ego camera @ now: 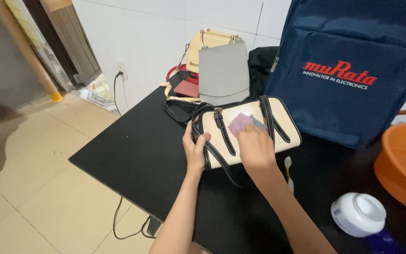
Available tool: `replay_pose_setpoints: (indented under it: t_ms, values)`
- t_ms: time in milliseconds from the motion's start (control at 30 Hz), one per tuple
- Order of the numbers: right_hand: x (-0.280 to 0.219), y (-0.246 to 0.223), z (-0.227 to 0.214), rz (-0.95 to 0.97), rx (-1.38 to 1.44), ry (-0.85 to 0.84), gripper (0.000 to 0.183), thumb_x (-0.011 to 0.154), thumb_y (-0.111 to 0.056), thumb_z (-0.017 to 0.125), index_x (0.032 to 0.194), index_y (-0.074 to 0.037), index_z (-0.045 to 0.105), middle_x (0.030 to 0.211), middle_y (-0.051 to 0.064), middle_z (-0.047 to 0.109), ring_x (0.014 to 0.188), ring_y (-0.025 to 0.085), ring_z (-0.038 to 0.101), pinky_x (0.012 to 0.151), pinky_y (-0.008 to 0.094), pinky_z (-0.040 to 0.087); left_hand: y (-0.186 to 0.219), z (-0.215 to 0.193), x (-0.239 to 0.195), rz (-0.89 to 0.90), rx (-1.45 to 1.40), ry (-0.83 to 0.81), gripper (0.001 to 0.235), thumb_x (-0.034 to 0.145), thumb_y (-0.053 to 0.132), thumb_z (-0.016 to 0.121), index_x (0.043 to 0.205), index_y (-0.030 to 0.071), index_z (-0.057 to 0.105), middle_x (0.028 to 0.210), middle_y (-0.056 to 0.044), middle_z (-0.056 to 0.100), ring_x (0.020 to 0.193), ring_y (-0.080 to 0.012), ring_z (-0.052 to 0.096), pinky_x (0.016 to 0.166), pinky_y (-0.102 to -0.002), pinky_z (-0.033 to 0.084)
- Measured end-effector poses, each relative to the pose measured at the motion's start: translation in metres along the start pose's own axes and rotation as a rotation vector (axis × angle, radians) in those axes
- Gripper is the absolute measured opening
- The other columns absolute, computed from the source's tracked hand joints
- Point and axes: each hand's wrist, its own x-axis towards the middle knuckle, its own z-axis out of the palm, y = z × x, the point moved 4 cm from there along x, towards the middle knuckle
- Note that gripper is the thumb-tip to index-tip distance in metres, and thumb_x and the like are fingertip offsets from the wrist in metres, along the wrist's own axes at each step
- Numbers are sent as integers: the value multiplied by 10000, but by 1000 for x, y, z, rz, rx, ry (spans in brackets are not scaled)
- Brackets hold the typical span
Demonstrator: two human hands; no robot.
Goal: The person cleans a white handbag with black trim on a black table. They first use a toothbrush to scrub the surface of the bag, then switch to a pink cloth to wipe it down.
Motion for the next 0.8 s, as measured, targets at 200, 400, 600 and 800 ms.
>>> replay_pose_setpoints:
  t_ms: [200,400,600,800]
  values:
    - [-21,6,-18,-123,-67,924,260,988,-361,626,784,-215,695,750,20,523,618,195,508,632,292,480,11,5,-3,79,26,-44,593,698,292,687,1245,66,651,1040,-106,688,972,-186,574,908,-362,494]
    - [-8,35,-49,314,277,84,159,838,-351,738,995,-331,721,850,-35,677,781,266,711,744,417,586,22,8,-8,220,79,-112,607,745,373,671,1262,57,640,992,-106,683,925,-145,555,834,-355,504]
    - [7,55,-73,342,342,-14,244,841,-326,712,1085,-320,724,890,-10,653,826,271,722,728,422,590,28,10,-11,159,69,-137,656,701,399,657,1277,86,632,1082,-89,680,1017,-149,535,886,-335,481]
    - [3,29,-87,224,366,70,328,884,-208,719,1210,-169,702,1119,24,584,1056,250,673,806,382,588,19,13,-6,-56,-72,-136,748,630,265,631,1352,75,588,1202,-68,627,1084,-211,523,971,-358,451]
